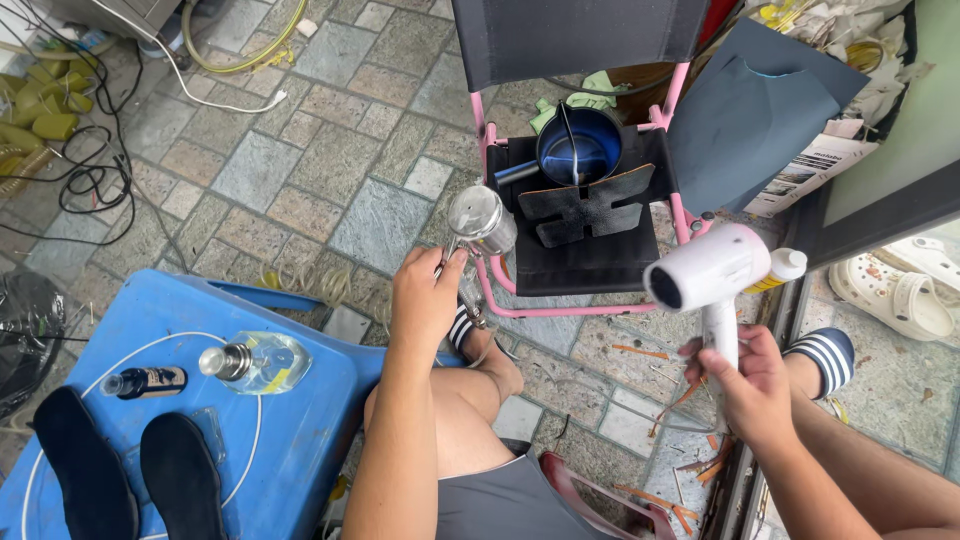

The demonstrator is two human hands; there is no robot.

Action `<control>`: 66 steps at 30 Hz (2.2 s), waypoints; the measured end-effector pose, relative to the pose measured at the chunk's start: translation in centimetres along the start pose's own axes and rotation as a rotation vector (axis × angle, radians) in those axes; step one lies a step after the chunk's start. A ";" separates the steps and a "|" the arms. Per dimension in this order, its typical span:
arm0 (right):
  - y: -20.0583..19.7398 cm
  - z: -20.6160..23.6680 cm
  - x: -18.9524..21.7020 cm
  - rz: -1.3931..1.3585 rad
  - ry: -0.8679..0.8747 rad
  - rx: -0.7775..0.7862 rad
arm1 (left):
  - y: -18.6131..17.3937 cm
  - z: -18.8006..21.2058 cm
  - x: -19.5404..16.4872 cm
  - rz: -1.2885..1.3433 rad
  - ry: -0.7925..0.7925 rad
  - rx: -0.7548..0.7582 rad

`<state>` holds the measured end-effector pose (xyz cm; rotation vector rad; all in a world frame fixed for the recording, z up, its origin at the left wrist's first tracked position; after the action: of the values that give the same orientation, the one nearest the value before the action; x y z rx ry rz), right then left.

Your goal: The person rinses a spray gun under running water in a stainless steel sink, then moves to a work area to attach a container and prepare the gun for use. They handle insoles and a hair dryer while seated on a low stool.

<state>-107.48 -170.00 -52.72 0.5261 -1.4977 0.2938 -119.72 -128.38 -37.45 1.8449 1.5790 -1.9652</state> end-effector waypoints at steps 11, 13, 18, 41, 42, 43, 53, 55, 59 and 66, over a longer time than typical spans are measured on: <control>-1.2 -1.5 -7.9 -0.175 0.407 -0.034 | 0.4 -3.4 2.8 -0.101 0.042 -0.020; -2.0 -2.2 -7.7 -0.109 0.351 -0.098 | 0.0 -3.4 3.2 -0.124 0.002 -0.045; -2.9 -3.9 -4.5 0.024 0.051 -0.265 | 1.0 -2.6 2.8 -0.073 -0.023 -0.005; 8.1 -10.2 -3.7 0.010 -0.022 -0.228 | -0.6 -3.5 4.0 -0.176 -0.002 -0.150; 7.8 -9.8 -3.8 0.118 -0.014 -0.281 | -1.0 -3.5 4.1 -0.190 0.001 -0.169; 7.6 -9.4 -4.0 0.228 -0.009 -0.335 | -1.2 -3.6 4.2 -0.202 0.007 -0.187; 8.2 -9.4 -4.1 0.427 -0.312 -0.364 | -1.7 -3.8 5.9 -0.202 -0.032 -0.251; 9.0 -9.5 -4.8 0.443 -0.261 -0.311 | -1.6 -3.7 6.4 -0.182 -0.053 -0.241; 11.1 -9.3 -5.7 0.292 -0.238 -0.218 | -1.7 -3.7 6.6 -0.193 -0.038 -0.241; 14.3 -8.5 -7.1 0.223 -0.161 -0.023 | -1.8 -3.8 7.3 -0.150 -0.092 -0.234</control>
<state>-107.68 -152.53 -57.51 0.3708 -1.7180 0.4146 -120.20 -120.74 -40.98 1.5701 1.8752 -1.7963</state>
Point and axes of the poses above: each hand's wrist, its own z-axis away from the middle knuckle, its own y-axis out of the palm, x = y × z, the point moved 9 cm from there along -z, towards the middle knuckle, and after that the axes turned 5 degrees about -y, right-handed, at the moved point
